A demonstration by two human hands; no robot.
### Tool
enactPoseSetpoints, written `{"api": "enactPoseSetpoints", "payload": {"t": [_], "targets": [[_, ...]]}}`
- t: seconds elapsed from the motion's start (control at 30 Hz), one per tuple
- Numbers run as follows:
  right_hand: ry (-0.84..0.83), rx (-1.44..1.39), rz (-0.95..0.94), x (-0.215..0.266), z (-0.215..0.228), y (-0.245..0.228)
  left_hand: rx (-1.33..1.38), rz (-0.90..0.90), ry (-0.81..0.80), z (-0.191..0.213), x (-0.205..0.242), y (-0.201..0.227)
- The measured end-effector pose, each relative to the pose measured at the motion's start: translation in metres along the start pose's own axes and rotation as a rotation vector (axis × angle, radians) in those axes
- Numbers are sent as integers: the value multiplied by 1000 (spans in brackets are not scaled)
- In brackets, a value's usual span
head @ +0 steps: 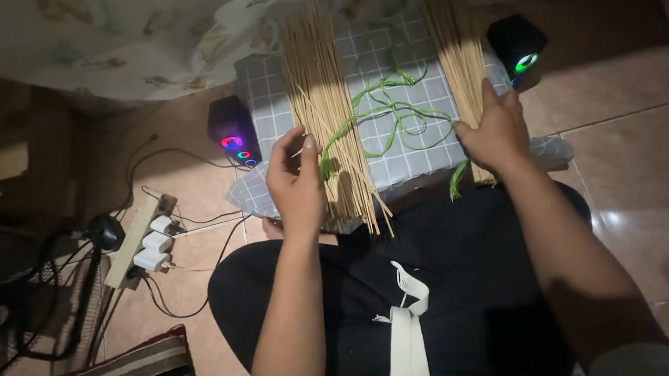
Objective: Gathering bamboo sticks into bundles and securing them with green plastic ties.
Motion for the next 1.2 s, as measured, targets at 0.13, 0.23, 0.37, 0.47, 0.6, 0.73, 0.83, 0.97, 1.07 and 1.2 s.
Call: {"api": "enactPoseSetpoints", "payload": {"t": [0.13,0.23,0.37,0.47,0.6,0.73,0.83,0.97,1.07,1.2], "targets": [[-45,13,21,-2,-9,-2,24,13,-46,0,12,28],[-90,42,0,-4,-8,-6,-65,-76,-105,1,27,67],[-122,102,-2,-6,-8,-10,-227,-252,-183,-3,50,114],[-155,129,-20,-6,-8,-12,-424,-327,-246,-10,50,118],[-190,134,-29,-8,-10,-7,-653,-299,-272,-17,32,87],[-176,101,-36,2,-3,-15,-769,-290,-262,0,10,45],[-198,108,-32,1,-7,-13,-815,-276,-238,12,4,39],[-130,55,-12,0,-2,-14,-832,-245,-369,20,-18,28],[-127,35,-8,-2,-3,-5,-971,-230,-554,37,-52,16],[-135,18,10,1,-1,-8,-1307,-154,-889,71,-93,-53]]}}
Point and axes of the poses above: each hand's wrist, its own x-axis away from the middle knuckle, its own z-axis out of the back of the hand, y = z × x, the point moved 7 cm from there along -x, towards the middle knuckle, and after that the axes turned 13 degrees about y, right-handed, at the moved point
